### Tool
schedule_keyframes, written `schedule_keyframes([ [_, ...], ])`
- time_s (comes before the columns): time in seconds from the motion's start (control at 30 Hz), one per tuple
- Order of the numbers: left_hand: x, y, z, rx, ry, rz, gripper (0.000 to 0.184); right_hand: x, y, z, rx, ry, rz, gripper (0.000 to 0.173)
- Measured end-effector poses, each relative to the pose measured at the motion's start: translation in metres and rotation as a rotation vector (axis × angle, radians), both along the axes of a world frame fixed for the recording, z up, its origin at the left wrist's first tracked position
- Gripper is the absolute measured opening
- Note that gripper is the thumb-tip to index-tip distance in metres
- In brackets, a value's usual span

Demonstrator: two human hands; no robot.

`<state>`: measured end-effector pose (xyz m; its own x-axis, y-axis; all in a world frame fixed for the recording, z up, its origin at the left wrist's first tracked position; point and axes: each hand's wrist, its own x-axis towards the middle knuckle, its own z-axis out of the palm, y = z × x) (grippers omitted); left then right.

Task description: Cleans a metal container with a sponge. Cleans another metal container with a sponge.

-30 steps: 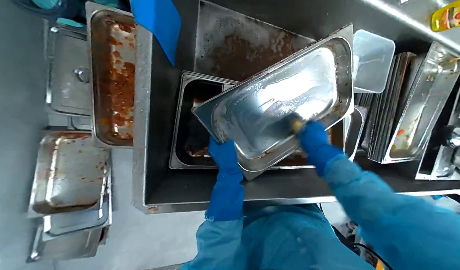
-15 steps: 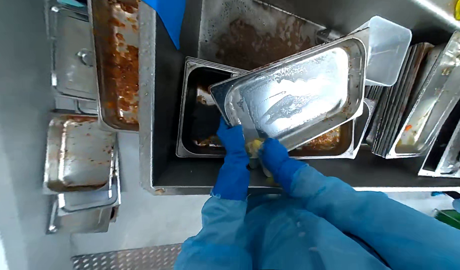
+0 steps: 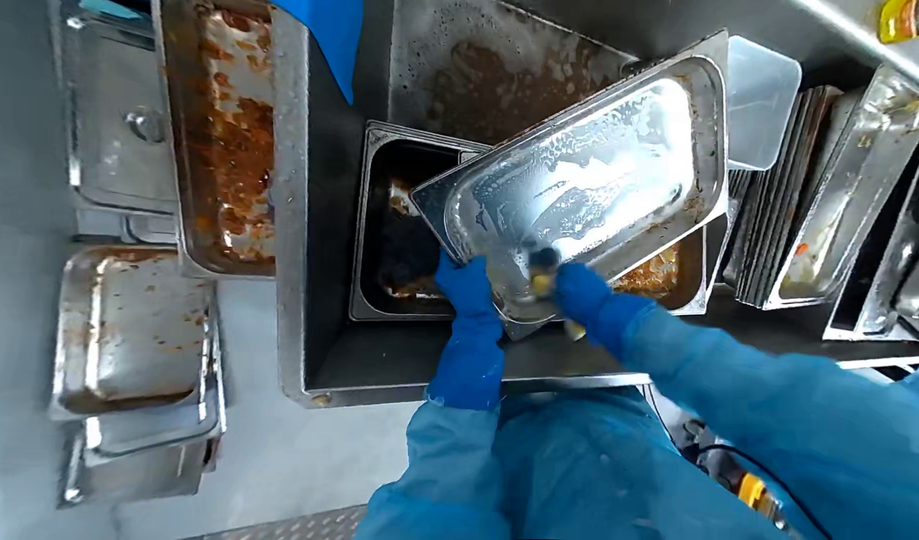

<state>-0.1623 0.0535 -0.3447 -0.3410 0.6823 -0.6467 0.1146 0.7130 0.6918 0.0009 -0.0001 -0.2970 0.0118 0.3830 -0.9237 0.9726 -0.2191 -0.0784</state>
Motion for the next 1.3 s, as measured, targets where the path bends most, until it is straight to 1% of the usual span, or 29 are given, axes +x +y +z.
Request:
schedule_keyframes([
  [0.03, 0.001, -0.002, 0.000, -0.001, -0.001, 0.006, 0.064, 0.020, -0.015, -0.012, 0.167, 0.019, 0.063, 0.028],
  [0.07, 0.001, -0.002, 0.000, -0.010, -0.007, 0.012, 0.066, 0.027, -0.021, -0.016, 0.215, 0.029, 0.066, 0.027],
  [0.1, 0.002, -0.001, -0.002, -0.016, -0.007, 0.022, 0.069, 0.019, -0.020, -0.016, 0.186, 0.025, 0.013, 0.028],
  [0.13, 0.002, 0.000, -0.002, -0.023, -0.008, 0.030, 0.071, 0.000, -0.017, -0.014, 0.124, 0.026, -0.096, 0.030],
  [0.2, 0.003, -0.001, -0.003, -0.019, -0.010, 0.039, 0.066, -0.045, -0.011, -0.015, 0.025, 0.051, -0.450, 0.033],
  [0.27, -0.001, 0.000, -0.001, -0.010, -0.002, 0.022, 0.059, -0.067, -0.011, -0.024, 0.064, 0.116, -0.756, 0.033],
  [0.3, -0.002, 0.004, -0.002, 0.004, 0.004, 0.020, 0.055, -0.069, -0.010, -0.030, 0.113, 0.163, -0.799, 0.033],
  [0.33, -0.003, 0.005, -0.001, 0.013, 0.010, 0.022, 0.053, -0.067, -0.012, -0.030, 0.145, 0.199, -0.727, 0.033],
  [0.37, -0.004, 0.002, -0.001, 0.012, 0.017, 0.019, 0.052, -0.061, -0.015, -0.026, 0.137, 0.211, -0.549, 0.033],
  [0.43, -0.006, 0.002, -0.002, 0.014, 0.016, 0.001, 0.056, -0.039, 0.001, -0.010, -0.007, 0.126, -0.092, 0.032],
  [0.47, -0.004, 0.004, -0.003, 0.009, 0.011, -0.004, 0.058, -0.026, 0.016, 0.000, -0.116, 0.034, 0.075, 0.032],
  [0.5, -0.003, 0.004, -0.001, -0.002, 0.011, -0.011, 0.059, -0.005, 0.005, -0.002, 0.002, -0.017, 0.192, 0.025],
  [0.53, -0.003, 0.002, 0.000, -0.009, 0.006, -0.015, 0.059, 0.014, -0.006, -0.004, 0.105, -0.069, 0.226, 0.020],
  [0.6, -0.002, 0.004, -0.002, 0.010, -0.019, -0.005, 0.059, 0.033, -0.016, -0.011, 0.190, -0.137, 0.194, 0.021],
  [0.63, 0.000, 0.005, -0.003, 0.028, -0.036, 0.005, 0.060, 0.025, -0.019, -0.013, 0.199, -0.122, 0.127, 0.023],
  [0.73, 0.008, 0.001, -0.003, 0.038, -0.052, -0.022, 0.056, -0.044, -0.027, -0.020, 0.246, 0.068, -0.191, 0.035],
  [0.77, 0.005, -0.002, -0.002, 0.038, -0.032, -0.044, 0.052, -0.057, -0.027, -0.022, 0.225, 0.118, -0.259, 0.038],
  [0.8, 0.003, 0.000, -0.003, 0.039, -0.004, -0.071, 0.049, -0.051, -0.025, -0.027, 0.225, 0.167, -0.258, 0.038],
  [0.83, 0.001, 0.006, -0.006, 0.043, 0.020, -0.097, 0.048, -0.028, -0.022, -0.035, 0.243, 0.190, -0.201, 0.037],
  [0.9, -0.001, 0.004, -0.004, 0.035, 0.064, -0.124, 0.047, 0.045, -0.026, -0.040, 0.266, 0.103, -0.088, 0.038],
  [0.97, 0.000, 0.007, -0.003, -0.010, 0.088, -0.137, 0.054, 0.126, -0.019, -0.033, 0.258, -0.126, -0.070, 0.039],
  [1.0, 0.001, 0.009, -0.002, -0.040, 0.096, -0.143, 0.058, 0.152, -0.017, -0.028, 0.234, -0.247, -0.087, 0.040],
  [1.03, 0.002, 0.010, 0.000, -0.057, 0.109, -0.144, 0.060, 0.159, -0.018, -0.023, 0.210, -0.339, -0.112, 0.040],
  [1.07, 0.003, 0.012, -0.001, -0.046, 0.112, -0.143, 0.060, 0.144, -0.018, -0.020, 0.188, -0.379, -0.151, 0.040],
  [1.1, 0.004, 0.016, -0.003, -0.023, 0.105, -0.148, 0.058, 0.110, -0.019, -0.018, 0.179, -0.362, -0.198, 0.041],
  [1.2, 0.004, 0.009, -0.005, 0.027, 0.089, -0.195, 0.054, -0.009, -0.037, -0.019, 0.219, -0.017, -0.254, 0.039],
  [1.23, 0.002, 0.008, -0.006, 0.041, 0.093, -0.199, 0.052, -0.027, -0.037, -0.025, 0.219, 0.079, -0.259, 0.039],
  [1.27, -0.002, 0.010, -0.007, 0.049, 0.099, -0.199, 0.051, -0.024, -0.034, -0.032, 0.230, 0.125, -0.245, 0.040],
  [1.3, -0.005, 0.012, -0.006, 0.049, 0.104, -0.195, 0.051, -0.003, -0.033, -0.037, 0.258, 0.121, -0.220, 0.040],
])
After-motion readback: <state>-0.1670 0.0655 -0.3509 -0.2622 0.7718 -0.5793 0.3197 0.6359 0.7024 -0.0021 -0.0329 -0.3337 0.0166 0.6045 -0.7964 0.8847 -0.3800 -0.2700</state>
